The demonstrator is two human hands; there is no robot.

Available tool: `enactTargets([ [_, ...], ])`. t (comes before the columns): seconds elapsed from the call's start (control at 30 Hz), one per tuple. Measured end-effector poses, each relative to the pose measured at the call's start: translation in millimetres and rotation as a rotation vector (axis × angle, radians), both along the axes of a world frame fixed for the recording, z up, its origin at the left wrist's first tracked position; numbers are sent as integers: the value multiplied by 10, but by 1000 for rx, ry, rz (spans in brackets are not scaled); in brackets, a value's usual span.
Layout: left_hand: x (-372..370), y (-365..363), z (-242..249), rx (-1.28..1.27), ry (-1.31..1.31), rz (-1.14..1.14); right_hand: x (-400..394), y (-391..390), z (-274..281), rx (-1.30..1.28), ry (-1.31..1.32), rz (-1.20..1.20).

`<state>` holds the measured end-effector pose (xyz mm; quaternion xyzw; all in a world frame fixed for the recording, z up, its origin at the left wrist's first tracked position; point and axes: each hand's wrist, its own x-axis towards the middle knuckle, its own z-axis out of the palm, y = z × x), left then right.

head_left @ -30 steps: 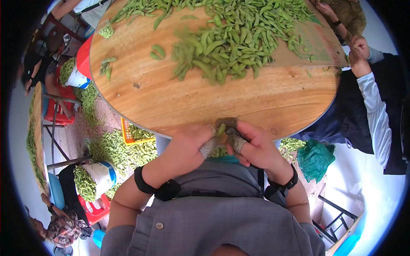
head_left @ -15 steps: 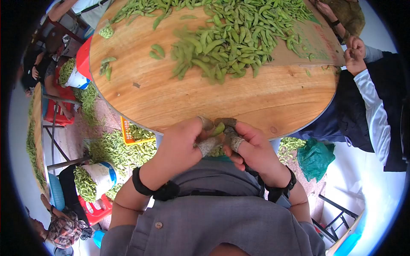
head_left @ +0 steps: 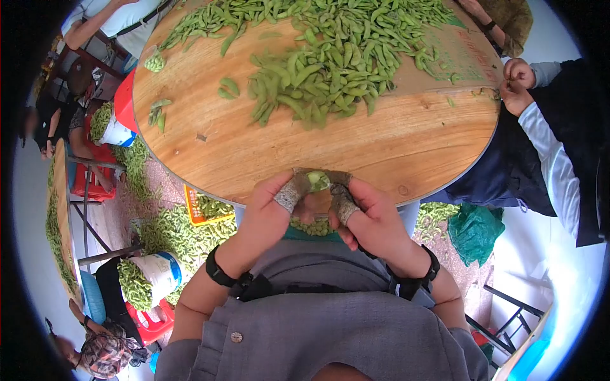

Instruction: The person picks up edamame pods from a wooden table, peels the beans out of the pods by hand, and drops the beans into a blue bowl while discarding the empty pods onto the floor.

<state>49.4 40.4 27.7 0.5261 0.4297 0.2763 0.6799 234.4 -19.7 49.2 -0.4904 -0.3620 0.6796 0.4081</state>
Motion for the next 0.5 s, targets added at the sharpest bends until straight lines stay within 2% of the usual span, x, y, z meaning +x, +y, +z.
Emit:
enactTargets([
  [0.07, -23, 29, 3, -107, -46, -27, 29, -5, -80, -6, 26, 13],
  [0.1, -18, 21, -11, -107, -47, -28, 38, 14, -179, 216, -280, -45],
  [0.13, -10, 1, -31, 154, 86, -71, 47, 31, -236, 439, -586, -102],
  [0.17, -2, -17, -39, 416, 219, -112, 61, 39, -250, 441, -587, -102],
  [0.2, 14, -27, -21, 419, 218, -109, 62, 72, -214, 507, -743, -83],
  [0.23, 34, -47, 9, 554, 287, -202, 61, 93, -191, 574, -899, -60],
  [0.27, 39, -69, 30, 688, 356, -292, 54, 102, -182, 580, -901, -53],
  [0.33, 30, -94, 48, 698, 361, -280, 44, 140, -160, 729, -1086, 23],
  [0.37, 16, -101, 58, 705, 370, -282, 16, 141, -156, 743, -1087, 33],
  [0.43, -65, -114, 130, 773, 430, -246, -71, 76, -166, 640, -1173, 79],
  [0.5, -235, -118, 147, 834, 491, -209, -107, 0, -115, 660, -1113, 109],
])
